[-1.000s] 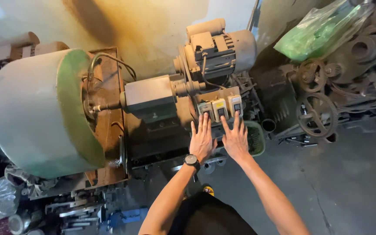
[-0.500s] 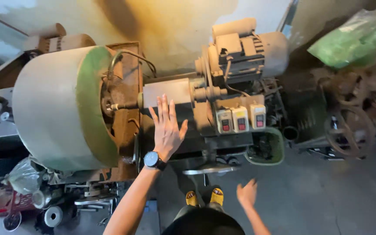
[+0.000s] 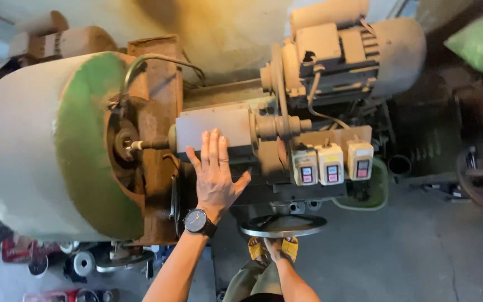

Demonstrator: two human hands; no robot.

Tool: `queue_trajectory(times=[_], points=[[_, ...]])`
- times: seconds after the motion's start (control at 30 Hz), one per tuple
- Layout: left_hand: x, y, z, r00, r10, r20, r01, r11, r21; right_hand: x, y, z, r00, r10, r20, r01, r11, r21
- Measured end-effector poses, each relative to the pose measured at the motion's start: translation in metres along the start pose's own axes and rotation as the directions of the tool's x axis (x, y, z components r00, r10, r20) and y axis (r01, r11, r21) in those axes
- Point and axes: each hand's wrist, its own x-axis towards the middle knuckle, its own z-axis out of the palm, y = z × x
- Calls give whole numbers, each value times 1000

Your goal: Operating a lathe machine to shape and measure a metal component.

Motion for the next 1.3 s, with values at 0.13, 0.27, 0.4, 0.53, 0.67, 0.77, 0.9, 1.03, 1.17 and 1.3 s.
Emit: queue_trajectory(times=[0.13,0.27,0.4,0.53,0.67,0.77,0.9,1.03,1.17,1.3], points=[[-2,0,0,999,27,-46,-28,999,-28,-47,-85,4,731,475,490,-681,462,568],[-2,-8,0,998,34,-45,-36,998,-54,-96,-157,-129,892,329,310,-440,788,430],[-7,-14,14,993,34,-109,-45,994,-101,-96,-85,-244,924,336,180,-374,711,595],[-10,-17,17,996,38,-84,-46,994,-101,-46,62,-119,925,371,-77,-358,922,147],[-7,-19,23,994,32,-108,-43,994,-102,-16,24,-33,1000,-2,30,8,980,-200],[-12,-19,26,995,30,-96,-41,993,-109,-11,-140,-11,982,116,146,-112,993,-36],[-13,-21,28,993,38,-115,-53,990,-130,-44,-180,23,935,195,296,-245,959,142],[-14,-25,32,991,32,-132,-53,986,-158,-95,-207,-128,987,-20,159,-34,943,330],[-11,-25,30,989,28,-148,-59,976,-208,-87,-142,-200,956,292,13,-277,890,363],[-10,-27,26,994,28,-103,-49,977,-208,-51,-16,-160,905,-5,-425,-258,788,-559]])
